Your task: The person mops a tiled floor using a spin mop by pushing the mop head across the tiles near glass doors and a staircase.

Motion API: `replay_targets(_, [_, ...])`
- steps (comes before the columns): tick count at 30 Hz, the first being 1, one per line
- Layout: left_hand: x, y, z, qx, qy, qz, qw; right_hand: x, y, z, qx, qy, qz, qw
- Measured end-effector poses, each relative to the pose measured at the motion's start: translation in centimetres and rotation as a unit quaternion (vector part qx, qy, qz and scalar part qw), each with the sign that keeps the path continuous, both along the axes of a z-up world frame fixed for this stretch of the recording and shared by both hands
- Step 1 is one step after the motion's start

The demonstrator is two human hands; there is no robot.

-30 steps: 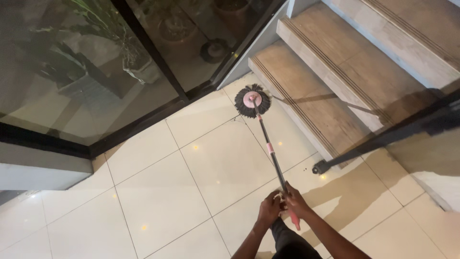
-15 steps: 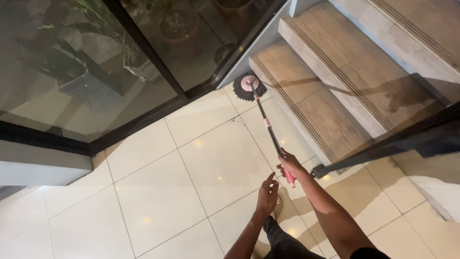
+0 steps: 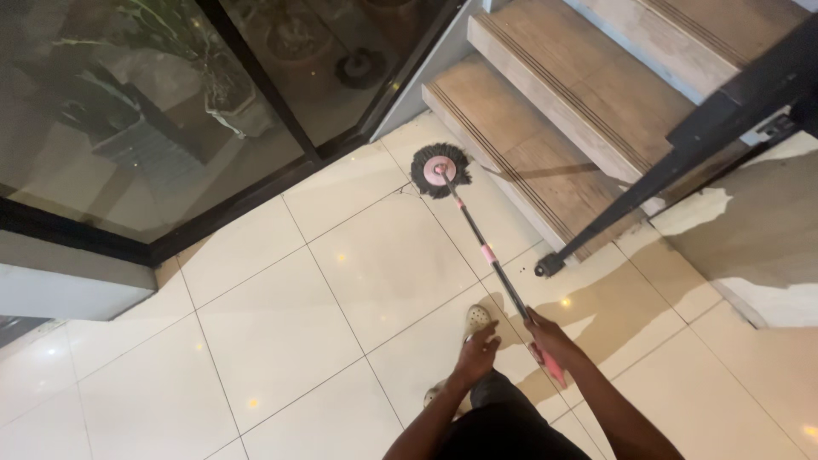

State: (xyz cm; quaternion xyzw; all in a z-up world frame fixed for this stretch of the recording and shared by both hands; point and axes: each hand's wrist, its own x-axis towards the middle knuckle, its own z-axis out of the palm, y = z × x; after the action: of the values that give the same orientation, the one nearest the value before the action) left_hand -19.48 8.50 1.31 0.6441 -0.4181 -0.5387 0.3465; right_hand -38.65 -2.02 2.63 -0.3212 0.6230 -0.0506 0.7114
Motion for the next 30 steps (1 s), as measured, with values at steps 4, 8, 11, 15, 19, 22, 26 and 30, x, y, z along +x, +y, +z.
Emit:
replay_targets(4, [-3.4,2.8,-0.5,0.026,0.01,-0.082,0.996,-4.5,7.0,3.1,0.045,-0.043,-0.056,0.996])
replay_targets(8, [-5.9,3.9,0.8,-0.01,0.032,-0.113,0.993,-8.6,10.8,7.8,0.063,-0.023,-0.046,0.997])
replay_targets(11, [-7.3,3.2,2.7,0.018,0.013,-0.125,0.992,-9.9,12.1,9.8,0.017,0.009,-0.033,0.999])
replay_targets(15, [-8.5,1.0,3.3,0.017,-0.018,-0.135,0.99,-6.9,9.5,8.9,-0.067,0.068,-0.019,0.995])
replay_targets(19, [-9.3,-2.0,1.5,-0.168,-0.117,-0.106,0.973,-5.8,6.3,8.0,-0.094,0.066,0.031,0.993])
replay_targets(22, [-10.8,-3.7,2.7,-0.105,-0.187,-0.119,0.969,-7.2,3.9,7.9,-0.099,0.024,0.019,0.995])
replay_targets(26, [-12.9,-6.2,5.0,-0.089,-0.263,-0.127,0.952,-11.5,1.7,8.7,-0.105,0.052,0.072,0.99])
replay_targets(30, [-16.2,-7.5,4.1,-0.126,-0.297,-0.164,0.932,-15.5,1.4,8.2,-0.144,0.038,0.101,0.984])
